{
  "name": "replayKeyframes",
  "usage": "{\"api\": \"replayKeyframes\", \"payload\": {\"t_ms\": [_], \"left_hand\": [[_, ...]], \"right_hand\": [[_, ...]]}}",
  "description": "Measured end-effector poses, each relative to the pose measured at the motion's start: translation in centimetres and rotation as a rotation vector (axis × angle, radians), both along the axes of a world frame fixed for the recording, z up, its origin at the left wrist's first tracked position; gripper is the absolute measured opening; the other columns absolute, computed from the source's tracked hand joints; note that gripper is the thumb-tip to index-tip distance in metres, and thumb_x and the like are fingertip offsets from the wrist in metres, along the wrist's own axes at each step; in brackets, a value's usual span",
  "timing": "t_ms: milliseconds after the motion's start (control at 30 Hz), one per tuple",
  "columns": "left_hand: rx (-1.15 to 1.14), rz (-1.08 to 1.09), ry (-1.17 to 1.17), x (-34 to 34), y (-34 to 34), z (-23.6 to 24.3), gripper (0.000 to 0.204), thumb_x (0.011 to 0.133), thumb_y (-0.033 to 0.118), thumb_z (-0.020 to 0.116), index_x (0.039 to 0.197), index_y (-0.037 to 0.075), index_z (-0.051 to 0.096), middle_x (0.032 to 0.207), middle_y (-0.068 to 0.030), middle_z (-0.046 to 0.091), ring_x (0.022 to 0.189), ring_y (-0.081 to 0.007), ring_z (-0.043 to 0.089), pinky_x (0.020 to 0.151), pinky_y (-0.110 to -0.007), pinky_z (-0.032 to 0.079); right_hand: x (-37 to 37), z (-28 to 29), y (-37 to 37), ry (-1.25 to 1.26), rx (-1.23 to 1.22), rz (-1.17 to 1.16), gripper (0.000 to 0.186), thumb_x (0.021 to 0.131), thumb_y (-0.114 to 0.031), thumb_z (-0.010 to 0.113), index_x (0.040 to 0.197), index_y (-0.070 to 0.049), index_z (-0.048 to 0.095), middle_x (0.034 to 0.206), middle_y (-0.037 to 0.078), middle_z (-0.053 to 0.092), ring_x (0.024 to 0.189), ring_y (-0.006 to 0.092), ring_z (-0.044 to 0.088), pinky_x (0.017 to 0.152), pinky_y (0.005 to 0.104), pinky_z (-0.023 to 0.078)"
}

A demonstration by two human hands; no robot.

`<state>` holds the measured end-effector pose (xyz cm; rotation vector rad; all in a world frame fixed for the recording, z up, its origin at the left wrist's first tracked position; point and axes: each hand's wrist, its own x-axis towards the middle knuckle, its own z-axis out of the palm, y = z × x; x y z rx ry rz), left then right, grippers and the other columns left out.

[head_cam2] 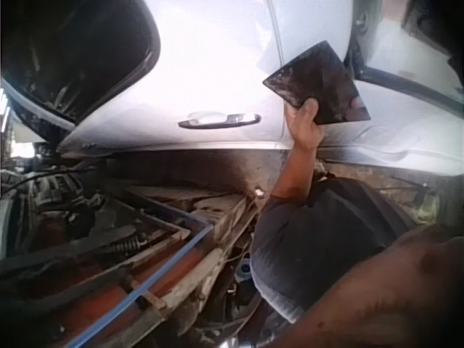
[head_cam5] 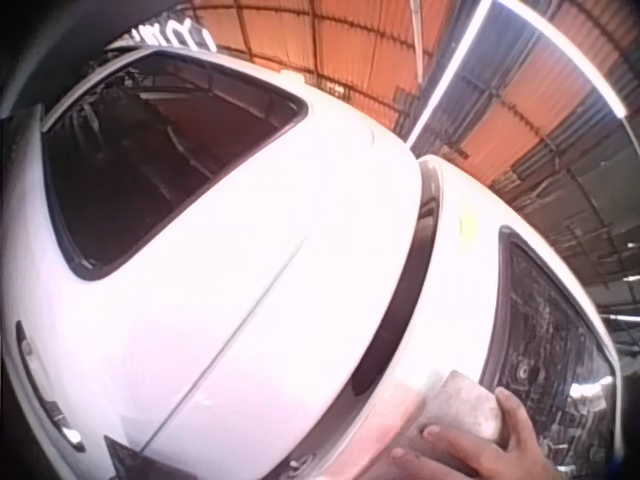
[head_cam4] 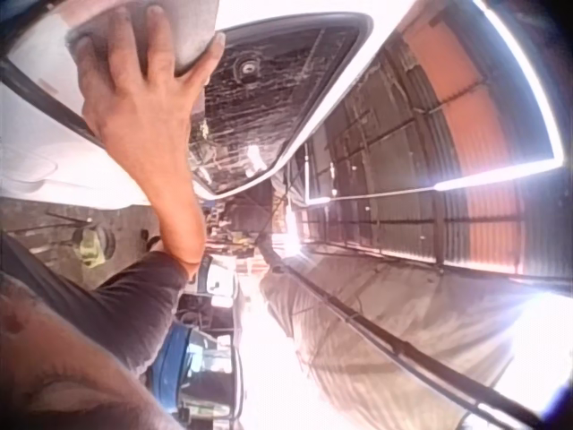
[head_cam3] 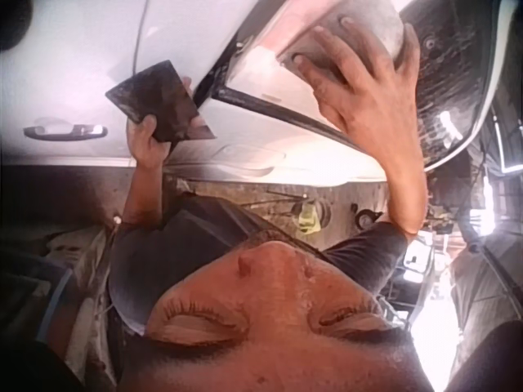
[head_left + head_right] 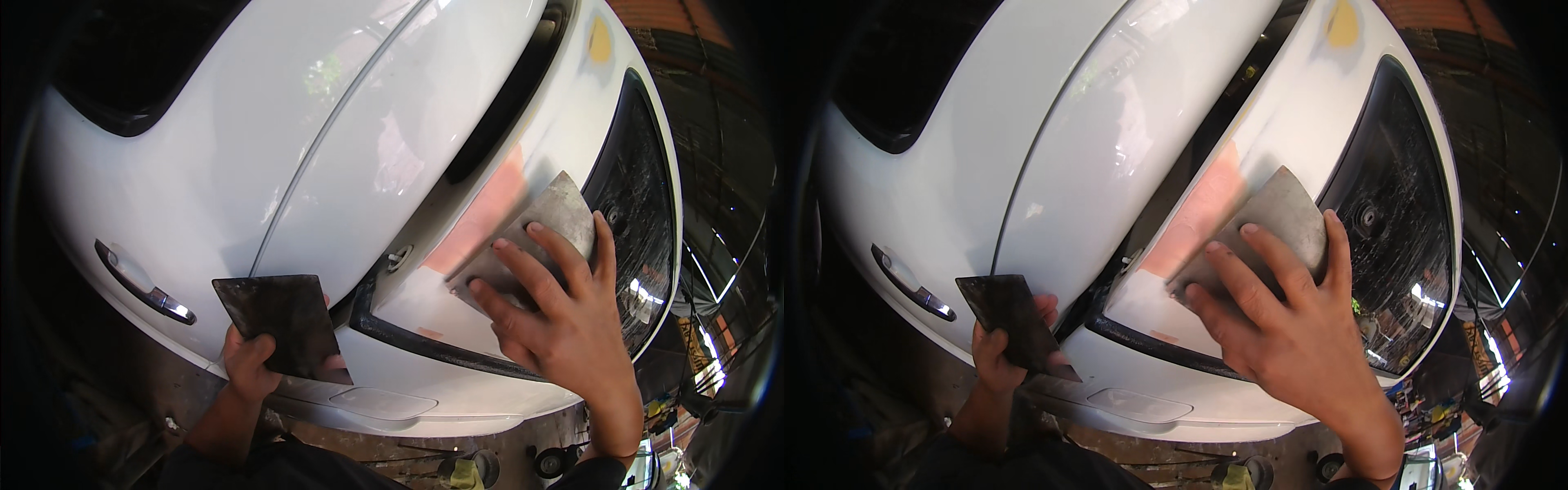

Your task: The person sands the white body of a vehicle using two hand-held sanding blocks, alternating between sanding and wiping the surface with their hand.

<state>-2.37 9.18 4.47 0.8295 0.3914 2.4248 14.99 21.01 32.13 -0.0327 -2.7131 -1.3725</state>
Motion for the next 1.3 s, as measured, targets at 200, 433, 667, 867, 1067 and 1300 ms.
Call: {"api": "replayKeyframes", "payload": {"t_ms": [200,433,667,867,1067,1300], "left_hand": [[0.003,-0.030,-0.014,-0.2,0.0,-0.3,0.068,0.090,0.030,0.061,0.141,-0.008,0.036,0.132,-0.0325,0.053,0.125,-0.0425,0.054,0.108,-0.052,0.043],[0.003,-0.018,-0.042,0.0,0.0,-1.1,0.066,0.089,0.027,0.060,0.140,-0.009,0.037,0.132,-0.0328,0.053,0.126,-0.0435,0.053,0.108,-0.054,0.042],[0.007,-0.082,-0.039,0.0,-0.5,0.5,0.065,0.090,0.027,0.059,0.140,-0.009,0.037,0.132,-0.0317,0.054,0.126,-0.0435,0.052,0.109,-0.056,0.041],[0.012,-0.003,-0.005,-0.1,0.1,-0.2,0.066,0.090,0.029,0.059,0.140,-0.009,0.037,0.131,-0.0302,0.055,0.126,-0.0422,0.053,0.108,-0.054,0.042],[-0.051,0.013,-0.095,-0.1,0.2,-1.7,0.068,0.090,0.030,0.060,0.141,-0.009,0.036,0.130,-0.0308,0.054,0.125,-0.0418,0.054,0.107,-0.052,0.044],[-0.040,-0.021,-0.084,-0.3,-0.2,-1.6,0.070,0.089,0.030,0.064,0.141,-0.008,0.036,0.130,-0.0311,0.054,0.125,-0.0421,0.054,0.108,-0.052,0.044]], "right_hand": [[-1.6,-1.2,0.2,0.001,0.020,0.078,0.048,0.068,-0.028,0.076,0.114,-0.040,0.071,0.136,-0.004,0.051,0.132,0.0270,0.043,0.111,0.0723,0.023],[-2.6,-1.1,0.6,-0.014,-0.018,0.080,0.047,0.066,-0.026,0.077,0.111,-0.038,0.072,0.135,-0.003,0.051,0.131,0.0271,0.044,0.110,0.0724,0.024],[-0.9,-0.6,2.0,-0.028,-0.036,0.072,0.042,0.063,-0.025,0.077,0.103,-0.034,0.074,0.131,-0.002,0.053,0.130,0.0279,0.045,0.110,0.0718,0.026],[1.0,-0.3,1.5,-0.004,-0.018,0.029,0.047,0.061,-0.026,0.076,0.107,-0.032,0.073,0.134,-0.001,0.052,0.131,0.0285,0.044,0.109,0.0707,0.027],[-0.6,-1.7,0.2,0.026,-0.001,0.077,0.052,0.063,-0.027,0.077,0.115,-0.033,0.071,0.137,0.000,0.049,0.132,0.0285,0.043,0.109,0.0715,0.024],[-1.8,-2.2,0.1,0.003,-0.043,0.089,0.051,0.063,-0.025,0.078,0.113,-0.031,0.070,0.136,0.001,0.049,0.131,0.0297,0.043,0.109,0.0718,0.024]]}}
